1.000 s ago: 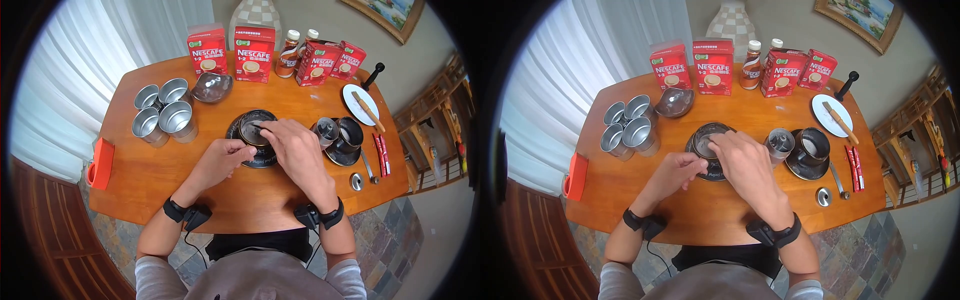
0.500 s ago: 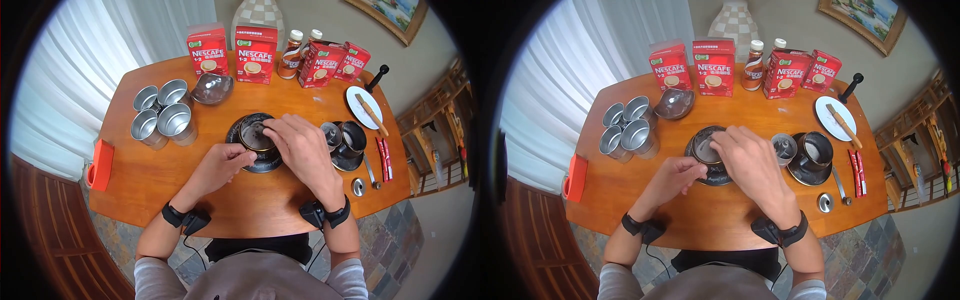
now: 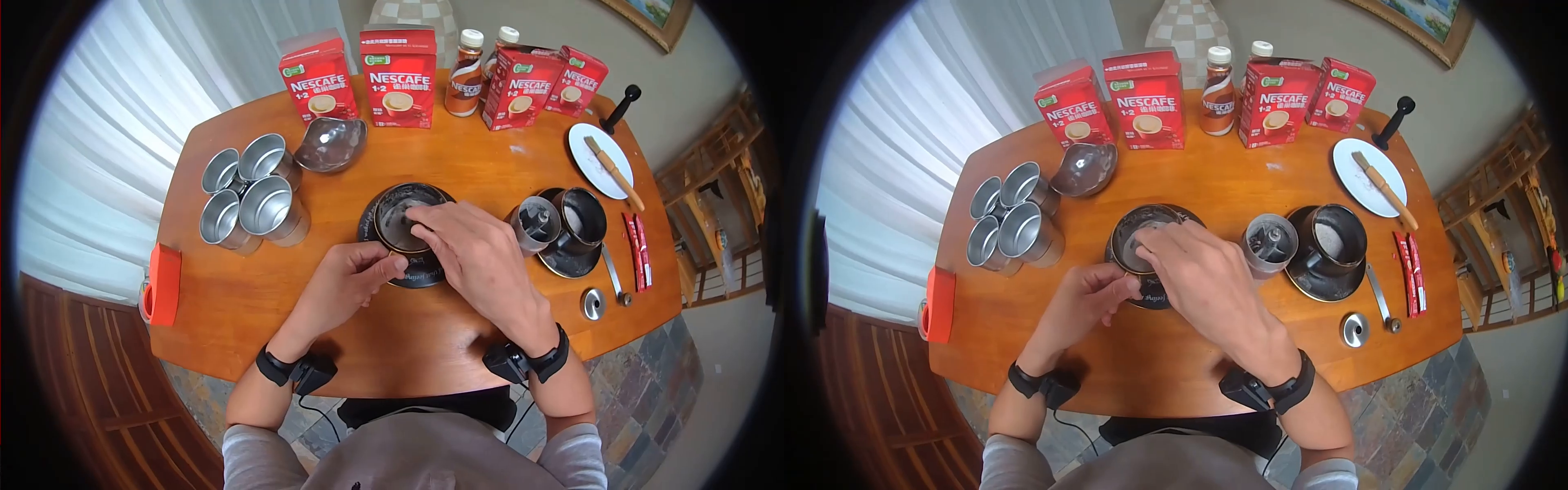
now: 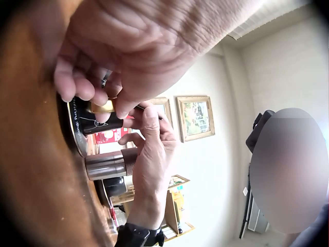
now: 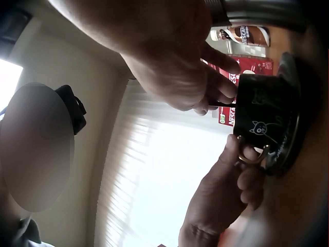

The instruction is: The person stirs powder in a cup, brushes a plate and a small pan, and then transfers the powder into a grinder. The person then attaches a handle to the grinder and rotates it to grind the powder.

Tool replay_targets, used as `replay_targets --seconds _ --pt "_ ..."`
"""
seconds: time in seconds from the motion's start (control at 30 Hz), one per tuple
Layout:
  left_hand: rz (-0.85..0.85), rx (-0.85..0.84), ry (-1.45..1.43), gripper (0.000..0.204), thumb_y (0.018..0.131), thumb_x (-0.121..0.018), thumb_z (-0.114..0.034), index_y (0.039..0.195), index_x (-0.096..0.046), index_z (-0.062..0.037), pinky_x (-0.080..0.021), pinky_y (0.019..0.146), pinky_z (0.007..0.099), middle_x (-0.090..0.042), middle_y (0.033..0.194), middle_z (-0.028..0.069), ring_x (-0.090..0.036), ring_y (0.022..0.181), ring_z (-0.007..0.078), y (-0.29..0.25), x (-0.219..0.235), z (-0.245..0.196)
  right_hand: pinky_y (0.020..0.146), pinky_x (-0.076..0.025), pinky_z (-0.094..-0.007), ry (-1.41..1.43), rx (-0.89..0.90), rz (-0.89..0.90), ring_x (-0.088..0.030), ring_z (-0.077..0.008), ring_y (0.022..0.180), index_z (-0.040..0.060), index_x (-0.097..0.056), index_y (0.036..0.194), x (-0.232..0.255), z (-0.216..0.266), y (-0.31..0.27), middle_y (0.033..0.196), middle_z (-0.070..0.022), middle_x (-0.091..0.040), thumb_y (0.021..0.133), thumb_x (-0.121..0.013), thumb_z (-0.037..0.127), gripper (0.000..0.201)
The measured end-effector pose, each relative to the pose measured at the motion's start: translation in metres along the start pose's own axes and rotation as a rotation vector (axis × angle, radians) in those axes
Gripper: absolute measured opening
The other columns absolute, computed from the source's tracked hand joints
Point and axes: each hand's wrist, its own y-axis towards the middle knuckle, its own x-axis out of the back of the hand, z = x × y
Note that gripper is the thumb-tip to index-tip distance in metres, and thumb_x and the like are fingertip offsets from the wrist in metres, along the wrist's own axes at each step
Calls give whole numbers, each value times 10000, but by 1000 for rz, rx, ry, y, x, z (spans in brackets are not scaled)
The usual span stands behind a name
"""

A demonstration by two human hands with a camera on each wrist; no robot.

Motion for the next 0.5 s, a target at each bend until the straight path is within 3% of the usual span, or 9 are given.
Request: replay_targets --seconds 0.1,0.3,0.5 --pt "4 -11 -14 351 1039 -711 -363 937 -747 -30 -385 523 229 -511 662 -63 -470 579 36 1 1 0 750 -575 -453 73 -30 43 -699 -364 898 -2 -698 1086 11 2 2 1013 -155 -744 903 -729 25 188" --pt "2 8 -36 351 1037 -714 -363 935 -747 -28 -376 519 227 -503 659 -66 -464 577 34 -1 0 -1 769 -573 -449 57 -60 -45 -696 -365 898 -1 -703 1074 2 7 2 999 -148 -749 915 -719 26 162" --pt "8 -19 -27 352 1040 -710 -363 934 -745 -29 -377 517 229 -496 654 -67 -462 575 34 1 1 -1 783 -566 -445 107 -116 77 -689 -360 899 0 -719 1073 13 8 4 992 -150 -749 906 -733 31 171"
